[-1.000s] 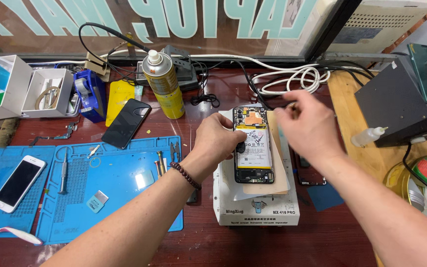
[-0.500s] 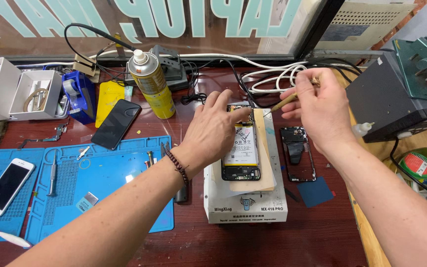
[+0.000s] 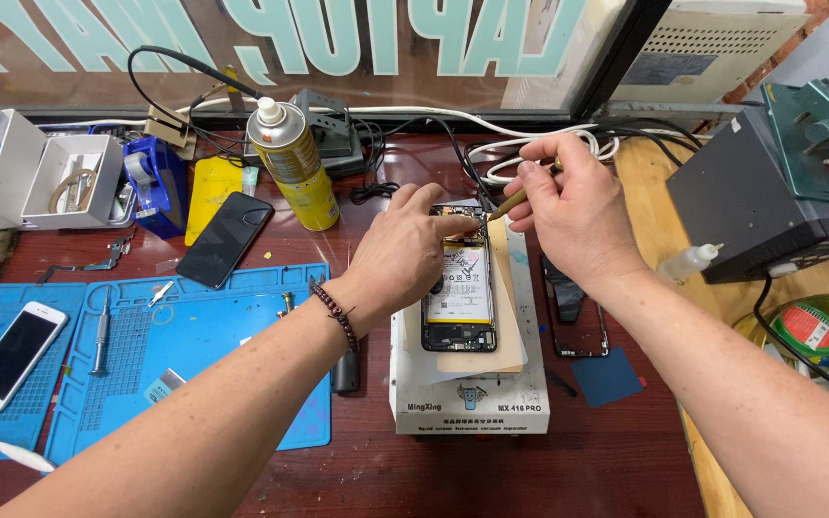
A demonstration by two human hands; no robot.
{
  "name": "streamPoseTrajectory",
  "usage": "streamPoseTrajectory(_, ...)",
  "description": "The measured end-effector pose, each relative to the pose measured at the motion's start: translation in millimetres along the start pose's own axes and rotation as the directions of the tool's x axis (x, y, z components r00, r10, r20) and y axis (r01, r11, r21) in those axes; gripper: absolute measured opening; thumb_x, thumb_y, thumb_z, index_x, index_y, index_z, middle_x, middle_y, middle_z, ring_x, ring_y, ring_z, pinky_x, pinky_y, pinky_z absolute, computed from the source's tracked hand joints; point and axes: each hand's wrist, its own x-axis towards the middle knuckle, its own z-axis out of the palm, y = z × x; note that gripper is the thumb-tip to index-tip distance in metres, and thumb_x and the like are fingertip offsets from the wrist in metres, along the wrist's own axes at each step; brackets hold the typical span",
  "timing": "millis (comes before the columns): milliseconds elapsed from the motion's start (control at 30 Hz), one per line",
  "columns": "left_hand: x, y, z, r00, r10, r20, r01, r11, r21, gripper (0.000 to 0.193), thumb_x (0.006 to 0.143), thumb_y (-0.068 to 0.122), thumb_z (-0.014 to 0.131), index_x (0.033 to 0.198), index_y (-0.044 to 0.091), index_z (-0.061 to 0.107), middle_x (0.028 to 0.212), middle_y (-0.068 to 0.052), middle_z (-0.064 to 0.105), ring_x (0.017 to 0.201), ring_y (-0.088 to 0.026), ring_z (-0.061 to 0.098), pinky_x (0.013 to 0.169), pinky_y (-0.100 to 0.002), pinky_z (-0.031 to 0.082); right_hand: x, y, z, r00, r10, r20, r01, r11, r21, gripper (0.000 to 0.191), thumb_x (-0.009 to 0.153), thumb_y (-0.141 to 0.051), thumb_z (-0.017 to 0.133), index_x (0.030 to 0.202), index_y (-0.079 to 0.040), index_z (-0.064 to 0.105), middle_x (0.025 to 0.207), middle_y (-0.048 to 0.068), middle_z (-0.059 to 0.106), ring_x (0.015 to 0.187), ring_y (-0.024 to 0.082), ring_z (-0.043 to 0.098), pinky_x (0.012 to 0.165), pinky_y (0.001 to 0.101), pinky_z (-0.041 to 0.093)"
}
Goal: The person disassembles a smartphone by prying open the back cover and removing the battery. They then reassemble the device by placing the battery back and closing the cover.
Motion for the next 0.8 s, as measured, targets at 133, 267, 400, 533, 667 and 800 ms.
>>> streamPoseTrajectory(133, 1, -1, 3, 1.000, -0.005, -0.023, 0.004, 1.000, -0.030, 0.046, 0.083, 0.007, 0.064, 0.122, 0.029, 0.075, 0.138, -0.017, 0.053, 0.132, -0.035, 0.046, 0.101, -0.050, 0.045, 1, 0, -1, 1.000, -0.013, 0.016, 0.013, 0.999, -0.043, 0.013, 0.105, -0.014, 0.053, 0.111, -0.003, 0.057, 0.088, 0.007, 0.074, 0.071, 0.014, 0.075, 0.061, 0.0289, 0.064)
streamPoseTrajectory(267, 1, -1, 4, 1.000, -0.008, -0.022, 0.007, 1.000, -0.027, 0.049, 0.081, 0.005, 0.064, 0.122, 0.029, 0.075, 0.138, -0.018, 0.052, 0.131, -0.036, 0.046, 0.100, -0.051, 0.045, 0, -2, 0, 1.000, -0.010, 0.009, 0.010, 0.999, -0.031, 0.013, 0.105, -0.014, 0.053, 0.111, -0.003, 0.057, 0.088, 0.008, 0.074, 0.071, 0.014, 0.075, 0.061, 0.0296, 0.064)
streamPoseTrajectory(400, -1, 5, 1, 0.999, -0.041, -0.007, 0.040, 0.999, -0.031, 0.052, 0.084, 0.001, 0.060, 0.126, 0.030, 0.074, 0.136, -0.015, 0.056, 0.131, -0.034, 0.049, 0.105, -0.047, 0.046, -1, -6, 0, 1.000, -0.007, 0.017, 0.008, 0.997, -0.082, 0.014, 0.105, -0.014, 0.052, 0.110, -0.003, 0.058, 0.088, 0.008, 0.075, 0.072, 0.014, 0.076, 0.062, 0.0291, 0.064)
streamPoseTrajectory(533, -15, 22, -4, 0.966, -0.227, -0.127, 0.205, 0.965, -0.164, 0.053, 0.089, 0.012, 0.064, 0.141, 0.016, 0.055, 0.134, -0.016, 0.056, 0.127, -0.035, 0.052, 0.101, -0.048, 0.046, -3, -9, -1, 1.000, -0.020, 0.016, 0.021, 0.996, -0.085, 0.016, 0.104, -0.014, 0.053, 0.114, -0.003, 0.059, 0.088, 0.007, 0.075, 0.073, 0.014, 0.076, 0.063, 0.0284, 0.064)
streamPoseTrajectory(667, -27, 31, -9, 0.859, -0.512, 0.011, 0.499, 0.832, -0.242, 0.063, 0.085, 0.022, 0.073, 0.141, 0.010, 0.048, 0.130, -0.018, 0.058, 0.120, -0.037, 0.059, 0.098, -0.046, 0.050, -2, -11, -1, 0.999, -0.036, 0.007, 0.036, 0.993, -0.109, 0.018, 0.104, -0.015, 0.053, 0.116, -0.003, 0.060, 0.089, 0.007, 0.075, 0.073, 0.014, 0.076, 0.064, 0.0285, 0.064)
streamPoseTrajectory(800, -26, 32, -8, 0.799, -0.584, 0.141, 0.592, 0.726, -0.351, 0.067, 0.084, 0.023, 0.076, 0.142, 0.006, 0.048, 0.119, -0.026, 0.069, 0.110, -0.037, 0.069, 0.097, -0.043, 0.055, -1, -11, -1, 0.999, -0.034, 0.010, 0.035, 0.995, -0.092, 0.019, 0.104, -0.015, 0.053, 0.117, -0.003, 0.060, 0.089, 0.007, 0.075, 0.072, 0.013, 0.076, 0.063, 0.0286, 0.064)
